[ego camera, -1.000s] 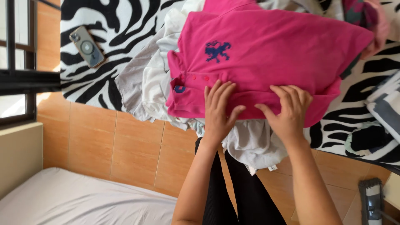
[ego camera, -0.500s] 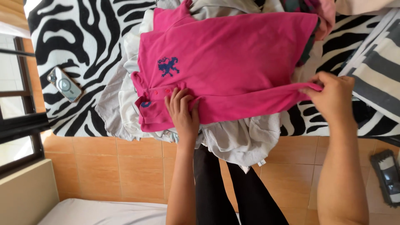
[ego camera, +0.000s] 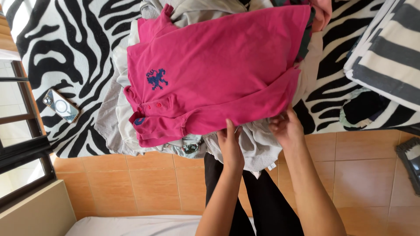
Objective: The person folds a pink polo shirt and a black-and-white striped garment on a bed with a zebra-print sheet. They smooth the items, fold the sleeves and body, and place the folded clothes into a neat stack.
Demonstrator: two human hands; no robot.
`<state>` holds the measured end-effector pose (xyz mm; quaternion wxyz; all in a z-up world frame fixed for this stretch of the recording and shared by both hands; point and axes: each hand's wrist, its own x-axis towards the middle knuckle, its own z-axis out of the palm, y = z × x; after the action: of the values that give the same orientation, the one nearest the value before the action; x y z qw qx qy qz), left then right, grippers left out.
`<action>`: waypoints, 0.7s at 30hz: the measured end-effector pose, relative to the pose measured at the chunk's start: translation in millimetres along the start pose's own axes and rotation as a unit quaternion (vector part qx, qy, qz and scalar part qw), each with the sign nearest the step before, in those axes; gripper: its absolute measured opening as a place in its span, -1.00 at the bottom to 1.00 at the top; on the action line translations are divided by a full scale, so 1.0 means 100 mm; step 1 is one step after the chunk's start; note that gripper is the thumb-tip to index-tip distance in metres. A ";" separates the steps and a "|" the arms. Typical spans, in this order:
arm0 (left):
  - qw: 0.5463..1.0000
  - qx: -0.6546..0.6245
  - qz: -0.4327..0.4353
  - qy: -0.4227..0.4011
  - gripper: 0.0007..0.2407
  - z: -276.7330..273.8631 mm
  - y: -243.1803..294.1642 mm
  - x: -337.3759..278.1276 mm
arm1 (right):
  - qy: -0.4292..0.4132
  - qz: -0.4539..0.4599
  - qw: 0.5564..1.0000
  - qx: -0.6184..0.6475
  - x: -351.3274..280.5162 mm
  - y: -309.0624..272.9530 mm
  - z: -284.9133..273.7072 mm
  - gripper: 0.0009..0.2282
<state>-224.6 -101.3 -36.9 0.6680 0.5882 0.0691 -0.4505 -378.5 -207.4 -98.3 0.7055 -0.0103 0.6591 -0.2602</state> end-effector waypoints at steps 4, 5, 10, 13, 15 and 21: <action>0.992 -0.079 -0.058 0.075 -0.66 -0.10 -0.12 0.14 | -0.062 -0.166 0.977 0.121 0.22 0.03 -0.31 -0.85; 0.992 -0.076 -0.056 0.087 -0.70 -0.20 -0.27 0.21 | 0.012 -0.273 0.959 0.075 0.15 -0.02 -0.33 -0.84; 0.993 -0.025 -0.066 0.095 -0.69 -0.40 -0.32 0.18 | 0.090 -0.310 0.946 0.020 0.00 -0.15 -0.44 -0.85; 0.995 0.021 -0.089 0.047 -0.70 -0.38 -0.19 0.04 | 0.132 -0.285 0.949 0.004 0.03 -0.08 -0.37 -0.84; 0.994 0.060 -0.086 0.008 -0.70 -0.30 0.04 -0.12 | 0.168 -0.307 0.937 -0.006 -0.04 -0.02 -0.24 -0.74; 0.869 0.389 0.305 0.022 -0.84 -0.11 0.84 -0.14 | 0.019 -0.643 0.683 -0.346 -0.76 -0.47 0.62 -0.79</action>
<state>-170.5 -92.9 29.6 0.4873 0.8020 -0.2803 -0.2019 -336.5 -240.1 -3.1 0.2983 -0.6700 0.5470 -0.4037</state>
